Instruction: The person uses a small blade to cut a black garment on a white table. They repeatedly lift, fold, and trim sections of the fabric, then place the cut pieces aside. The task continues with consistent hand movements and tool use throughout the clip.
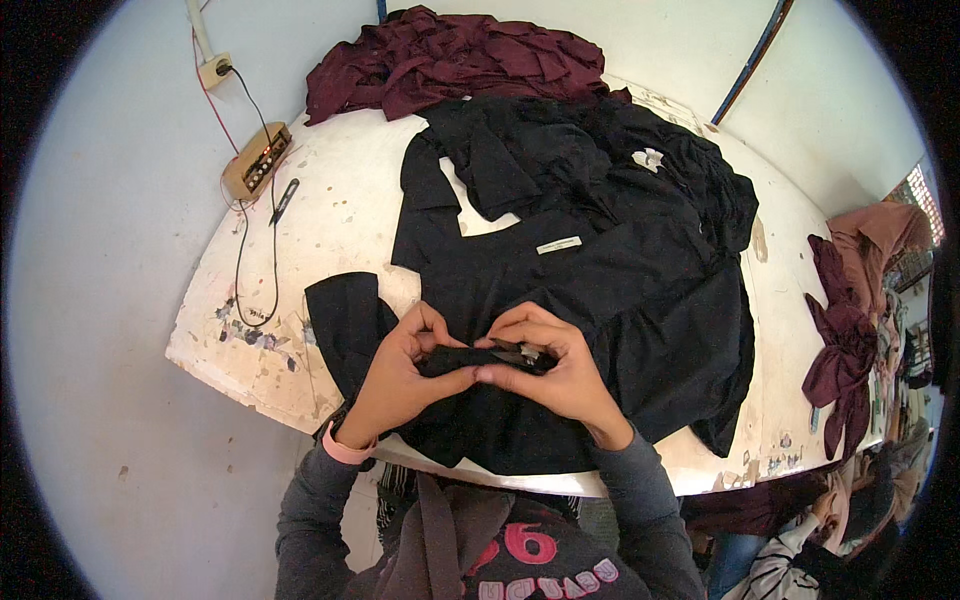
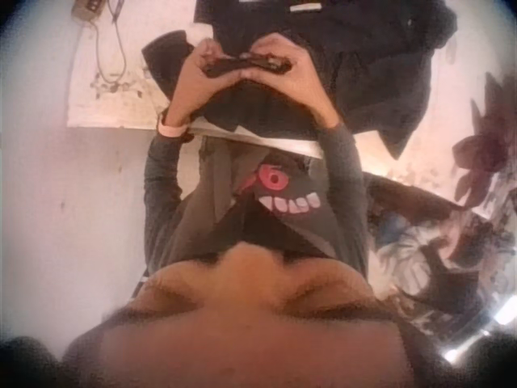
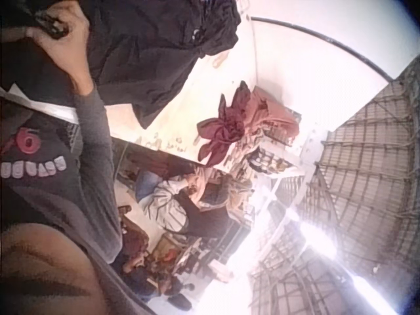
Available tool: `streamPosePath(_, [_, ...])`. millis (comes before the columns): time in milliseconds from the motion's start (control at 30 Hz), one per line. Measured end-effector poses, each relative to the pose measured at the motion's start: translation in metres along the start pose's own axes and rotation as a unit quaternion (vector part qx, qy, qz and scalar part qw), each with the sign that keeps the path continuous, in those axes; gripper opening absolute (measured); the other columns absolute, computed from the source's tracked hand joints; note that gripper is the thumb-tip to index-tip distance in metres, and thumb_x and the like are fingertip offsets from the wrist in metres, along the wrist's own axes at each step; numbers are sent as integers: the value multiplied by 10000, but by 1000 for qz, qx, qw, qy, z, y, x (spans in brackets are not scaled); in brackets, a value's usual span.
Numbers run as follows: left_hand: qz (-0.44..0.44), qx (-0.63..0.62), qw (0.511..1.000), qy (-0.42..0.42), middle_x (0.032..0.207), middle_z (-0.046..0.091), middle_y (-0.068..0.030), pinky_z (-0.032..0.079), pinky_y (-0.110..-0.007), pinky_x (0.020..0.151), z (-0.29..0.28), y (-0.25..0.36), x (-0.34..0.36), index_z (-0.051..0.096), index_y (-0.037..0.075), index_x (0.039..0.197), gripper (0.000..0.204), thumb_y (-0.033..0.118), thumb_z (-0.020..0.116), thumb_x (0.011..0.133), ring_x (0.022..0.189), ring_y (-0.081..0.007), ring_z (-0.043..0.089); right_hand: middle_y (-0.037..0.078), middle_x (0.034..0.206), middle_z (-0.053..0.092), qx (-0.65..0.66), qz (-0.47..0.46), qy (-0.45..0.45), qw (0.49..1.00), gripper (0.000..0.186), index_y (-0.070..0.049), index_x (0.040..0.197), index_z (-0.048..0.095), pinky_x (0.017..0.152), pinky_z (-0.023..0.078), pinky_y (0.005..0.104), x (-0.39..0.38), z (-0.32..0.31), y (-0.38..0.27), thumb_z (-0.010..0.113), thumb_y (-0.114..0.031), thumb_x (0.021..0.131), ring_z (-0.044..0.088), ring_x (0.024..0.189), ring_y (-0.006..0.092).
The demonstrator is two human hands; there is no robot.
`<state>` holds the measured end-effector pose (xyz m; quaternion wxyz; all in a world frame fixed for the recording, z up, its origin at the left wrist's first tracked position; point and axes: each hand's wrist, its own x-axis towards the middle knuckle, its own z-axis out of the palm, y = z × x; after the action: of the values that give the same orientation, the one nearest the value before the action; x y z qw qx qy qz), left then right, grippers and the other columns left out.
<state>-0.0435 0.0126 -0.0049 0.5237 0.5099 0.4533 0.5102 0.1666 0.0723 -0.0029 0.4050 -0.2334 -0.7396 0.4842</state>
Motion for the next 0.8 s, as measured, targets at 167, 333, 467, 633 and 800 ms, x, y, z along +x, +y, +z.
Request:
streamPosePath(167, [74, 47, 994, -58, 1168, 659, -74, 489, -293, 942, -3, 1, -4, 590, 57, 1012, 262, 26, 788, 845, 1116, -171, 654, 22, 918, 628, 42, 57, 70, 995, 114, 11, 907, 724, 655, 405, 240, 19, 3, -8, 793, -72, 870, 525, 752, 71])
streamPosePath(333, [149, 179, 966, -114, 1331, 647, -81, 471, -326, 977, -6, 12, -1, 659, 68, 1241, 420, 22, 735, 830, 1178, -198, 627, 96, 919, 666, -154, -23, 100, 983, 158, -19, 943, 720, 649, 471, 281, 30, -9, -20, 806, -116, 853, 648, 753, 161])
streamPosePath(467, [124, 208, 970, -22, 1359, 637, -68, 476, -320, 944, -7, 20, -8, 638, 105, 1358, 523, 13, 674, 845, 1205, -190, 612, 121, 809, 673, -256, 20, 90, 962, 267, -61, 953, 678, 615, 508, 342, 25, -5, -48, 809, -265, 843, 693, 703, 247])
streamPosePath(633, [144, 251, 957, -16, 1386, 622, -80, 503, -327, 926, -3, 26, -7, 627, 131, 1385, 582, -8, 683, 823, 1188, -212, 628, 98, 637, 642, -247, 117, -4, 962, 327, -72, 881, 643, 550, 497, 377, 11, -12, -40, 792, -361, 844, 673, 570, 278])
streamPosePath(800, [156, 239, 958, -35, 1367, 628, -83, 507, -315, 885, -2, 19, -8, 644, 130, 1364, 604, -3, 713, 779, 1202, -203, 615, 94, 631, 643, -215, 155, -35, 964, 329, -71, 904, 662, 557, 486, 364, 16, -4, -44, 794, -367, 845, 663, 563, 258])
